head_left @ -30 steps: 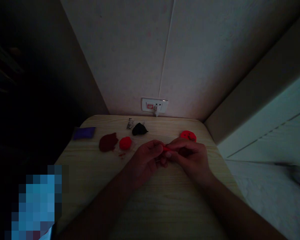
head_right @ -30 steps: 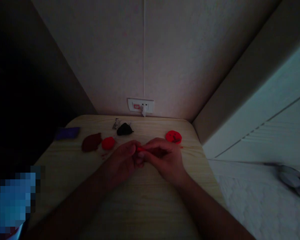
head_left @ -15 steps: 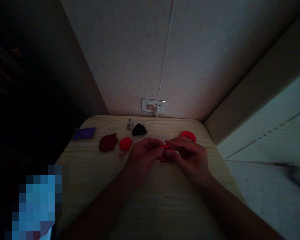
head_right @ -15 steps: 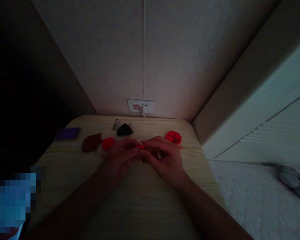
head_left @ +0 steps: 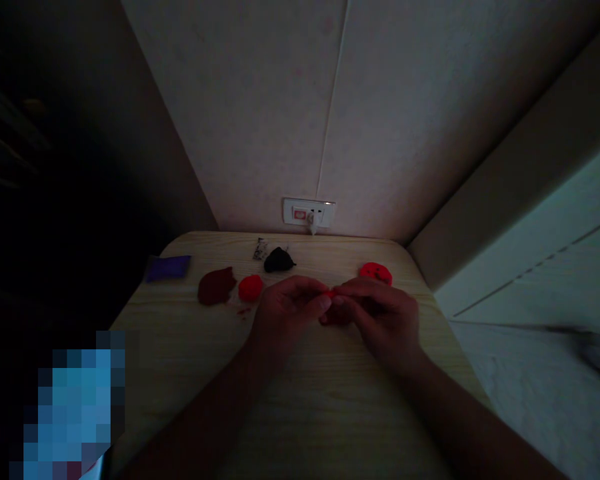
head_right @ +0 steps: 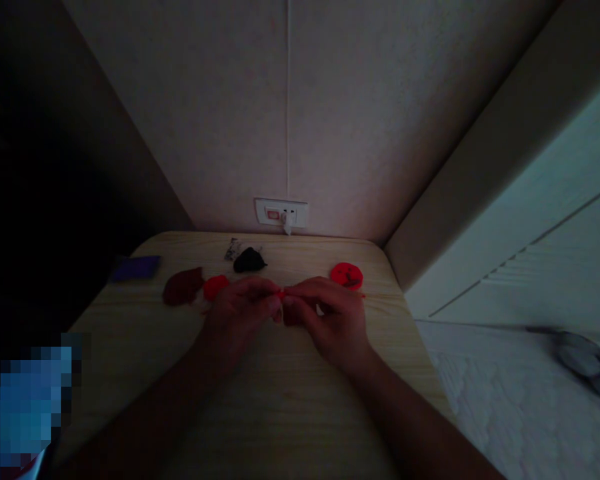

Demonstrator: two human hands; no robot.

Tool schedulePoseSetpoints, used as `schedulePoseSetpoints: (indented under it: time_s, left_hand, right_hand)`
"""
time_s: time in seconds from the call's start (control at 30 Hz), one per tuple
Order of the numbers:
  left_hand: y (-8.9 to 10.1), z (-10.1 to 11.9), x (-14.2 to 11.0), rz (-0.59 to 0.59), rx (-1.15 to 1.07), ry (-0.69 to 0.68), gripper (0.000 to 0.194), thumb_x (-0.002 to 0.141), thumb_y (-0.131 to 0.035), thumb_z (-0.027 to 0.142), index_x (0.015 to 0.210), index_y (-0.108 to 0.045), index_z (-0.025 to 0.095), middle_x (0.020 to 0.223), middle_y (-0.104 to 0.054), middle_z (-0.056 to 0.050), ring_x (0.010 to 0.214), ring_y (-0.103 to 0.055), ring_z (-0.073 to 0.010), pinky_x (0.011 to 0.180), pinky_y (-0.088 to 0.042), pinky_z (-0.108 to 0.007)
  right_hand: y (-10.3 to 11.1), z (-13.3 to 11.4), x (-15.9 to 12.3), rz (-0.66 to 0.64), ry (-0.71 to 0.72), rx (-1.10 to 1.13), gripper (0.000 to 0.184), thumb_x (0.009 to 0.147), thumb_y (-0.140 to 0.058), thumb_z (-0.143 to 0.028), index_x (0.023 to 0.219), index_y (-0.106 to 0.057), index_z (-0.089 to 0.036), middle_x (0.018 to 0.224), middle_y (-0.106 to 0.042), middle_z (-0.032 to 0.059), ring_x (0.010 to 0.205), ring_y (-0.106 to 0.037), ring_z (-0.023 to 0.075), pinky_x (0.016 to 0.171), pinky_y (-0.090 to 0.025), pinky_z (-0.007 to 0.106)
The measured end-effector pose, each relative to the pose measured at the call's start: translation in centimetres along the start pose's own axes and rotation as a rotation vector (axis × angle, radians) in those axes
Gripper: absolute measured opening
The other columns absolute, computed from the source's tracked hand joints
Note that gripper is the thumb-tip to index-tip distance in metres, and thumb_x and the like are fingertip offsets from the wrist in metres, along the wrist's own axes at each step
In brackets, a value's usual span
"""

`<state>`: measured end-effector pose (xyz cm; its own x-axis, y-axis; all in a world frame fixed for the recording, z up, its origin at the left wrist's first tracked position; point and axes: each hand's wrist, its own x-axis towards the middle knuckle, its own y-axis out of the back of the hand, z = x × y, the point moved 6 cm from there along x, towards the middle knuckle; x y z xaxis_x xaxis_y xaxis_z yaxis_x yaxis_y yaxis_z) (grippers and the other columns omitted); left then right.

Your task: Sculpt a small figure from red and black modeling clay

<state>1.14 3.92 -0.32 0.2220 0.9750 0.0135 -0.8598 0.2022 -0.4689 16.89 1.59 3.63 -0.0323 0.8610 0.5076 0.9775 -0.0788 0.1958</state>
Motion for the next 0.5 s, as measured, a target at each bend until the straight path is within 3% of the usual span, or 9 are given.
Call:
schedulePoseSetpoints:
  time_s: [0.2, 0.37, 0.5]
  left_hand:
    - [0.10, -0.09, 0.04, -0.004, -0.025, -0.015, 0.015, 0.078, -0.086, 0.026, 0.085, -0.077, 0.018, 0.068, -0.074, -0.001, 0.061, -0.066, -0.0119, 0.064, -0.053, -0.024]
    - [0.20, -0.27, 0.15, 0.013, -0.014, -0.011, 0.016, 0.075, -0.088, 0.025, 0.084, -0.077, 0.017, 0.066, -0.072, 0.001, 0.059, -0.065, -0.0104, 0.061, -0.052, -0.022]
    - [0.27, -0.22, 0.19, 0.006, -0.018, -0.025, 0.016, 0.074, -0.088, 0.023, 0.084, -0.076, 0.018, 0.067, -0.073, 0.001, 0.060, -0.066, -0.0103, 0.060, -0.054, -0.021]
  right_hand:
    - [-0.14, -0.12, -0.14, -0.018, 0.046, -0.027, 0.026, 0.088, -0.081, -0.020, 0.112, -0.080, -0.029, 0.093, -0.081, 0.0049, 0.074, -0.074, 0.0178, 0.057, -0.059, 0.027]
    - [-0.44, -0.66, 0.01, -0.060, 0.081, -0.043, 0.014, 0.091, -0.076, -0.017, 0.101, -0.081, -0.025, 0.080, -0.079, 0.0035, 0.070, -0.073, 0.0166, 0.057, -0.059, 0.025]
    - [-0.50, -0.33, 0.07, -0.039, 0.009, 0.077, 0.014, 0.090, -0.077, -0.016, 0.100, -0.079, -0.025, 0.084, -0.078, 0.0030, 0.067, -0.073, 0.0148, 0.055, -0.059, 0.024]
